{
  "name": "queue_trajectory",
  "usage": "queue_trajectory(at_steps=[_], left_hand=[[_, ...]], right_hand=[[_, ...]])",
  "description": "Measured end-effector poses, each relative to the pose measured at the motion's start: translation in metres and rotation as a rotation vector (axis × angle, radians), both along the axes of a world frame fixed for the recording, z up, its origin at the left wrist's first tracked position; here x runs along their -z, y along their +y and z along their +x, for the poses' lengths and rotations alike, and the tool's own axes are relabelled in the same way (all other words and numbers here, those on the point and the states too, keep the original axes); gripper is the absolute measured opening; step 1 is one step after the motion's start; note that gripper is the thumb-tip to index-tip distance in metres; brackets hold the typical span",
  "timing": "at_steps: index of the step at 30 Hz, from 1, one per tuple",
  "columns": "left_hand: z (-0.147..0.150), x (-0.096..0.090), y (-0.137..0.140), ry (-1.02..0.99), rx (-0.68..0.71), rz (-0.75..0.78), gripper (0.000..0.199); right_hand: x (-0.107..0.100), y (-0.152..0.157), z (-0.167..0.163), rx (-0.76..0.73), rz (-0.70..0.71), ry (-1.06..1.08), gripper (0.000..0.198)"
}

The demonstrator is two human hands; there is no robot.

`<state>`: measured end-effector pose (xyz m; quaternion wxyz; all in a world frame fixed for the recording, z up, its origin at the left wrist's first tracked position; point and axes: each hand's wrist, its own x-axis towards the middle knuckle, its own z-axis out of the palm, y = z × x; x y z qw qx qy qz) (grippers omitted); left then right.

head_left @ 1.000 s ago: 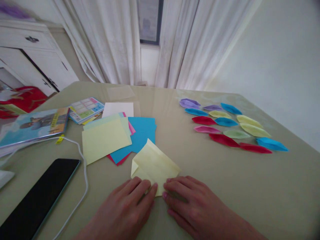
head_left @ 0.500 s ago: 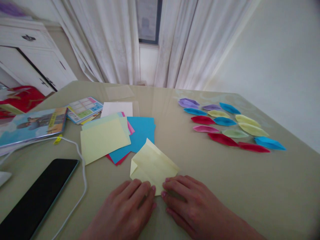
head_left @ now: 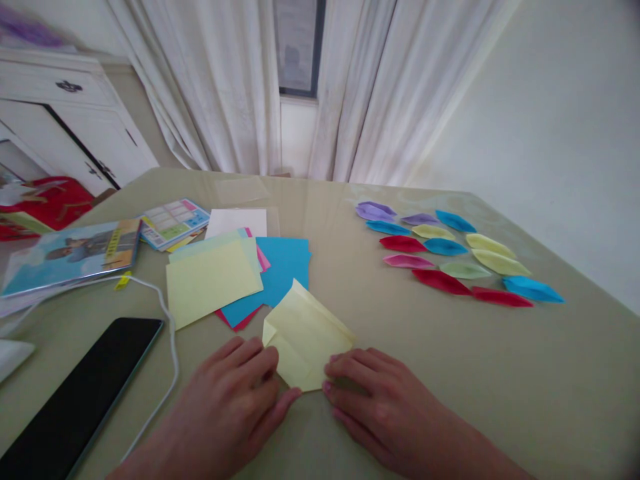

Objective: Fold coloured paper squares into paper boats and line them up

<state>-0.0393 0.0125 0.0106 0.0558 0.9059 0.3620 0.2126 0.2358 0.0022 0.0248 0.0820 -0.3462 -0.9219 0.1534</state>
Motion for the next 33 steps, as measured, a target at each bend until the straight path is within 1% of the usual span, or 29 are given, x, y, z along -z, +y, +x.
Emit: queue_trajectory(at_steps=[1, 3, 5, 6, 7, 10, 12, 15, 17, 19, 22, 24, 28, 29, 31, 33], left_hand=[[-0.003, 0.000, 0.004, -0.037, -0.018, -0.001, 0.032], [-0.006, 0.003, 0.009, -0.104, -0.100, 0.018, 0.027], [-0.003, 0.010, 0.012, -0.121, -0.191, 0.040, 0.020], [-0.001, 0.014, 0.011, -0.107, -0.225, 0.044, 0.020], [0.003, 0.018, 0.010, -0.082, -0.249, 0.043, 0.025], [0.010, 0.029, 0.005, 0.017, -0.266, 0.009, 0.047], [0.010, 0.032, 0.004, 0.044, -0.253, -0.028, 0.057], [0.001, 0.029, 0.009, 0.027, -0.172, -0.103, 0.061], [-0.008, 0.025, 0.013, 0.025, -0.080, -0.169, 0.065], [-0.015, 0.021, 0.017, 0.024, -0.015, -0.221, 0.071], [-0.016, 0.019, 0.019, 0.009, 0.023, -0.241, 0.078], [-0.013, 0.020, 0.020, -0.001, 0.028, -0.213, 0.073], [-0.005, 0.018, 0.020, -0.100, -0.024, -0.079, 0.043], [-0.003, 0.016, 0.019, -0.131, -0.016, -0.066, 0.036], [0.000, 0.010, 0.015, -0.160, 0.055, -0.087, 0.025], [0.004, 0.006, 0.010, -0.129, 0.158, -0.121, 0.019]], right_hand=[[0.000, 0.001, 0.000, -0.005, 0.000, 0.001, 0.012], [0.001, 0.002, 0.001, -0.016, 0.017, 0.011, 0.011], [0.005, 0.001, -0.001, -0.023, 0.054, 0.021, 0.010], [0.007, 0.001, -0.002, -0.024, 0.080, 0.024, 0.010], [0.010, 0.000, -0.004, -0.028, 0.114, 0.027, 0.010], [0.017, -0.005, -0.009, -0.065, 0.252, 0.064, 0.014], [0.015, -0.007, -0.010, -0.087, 0.330, 0.111, 0.018], [0.001, -0.003, -0.004, -0.083, 0.353, 0.165, 0.022], [-0.009, 0.002, 0.004, -0.085, 0.327, 0.187, 0.030], [-0.016, 0.009, 0.011, -0.110, 0.260, 0.184, 0.038], [-0.012, 0.015, 0.013, -0.144, 0.142, 0.142, 0.041], [-0.003, 0.015, 0.010, -0.108, 0.139, 0.150, 0.037], [0.018, 0.011, 0.002, -0.002, 0.222, 0.216, 0.024], [0.022, 0.010, 0.002, 0.012, 0.231, 0.222, 0.021], [0.025, 0.009, 0.001, 0.028, 0.229, 0.224, 0.017], [0.023, 0.009, 0.002, 0.037, 0.205, 0.221, 0.015]])
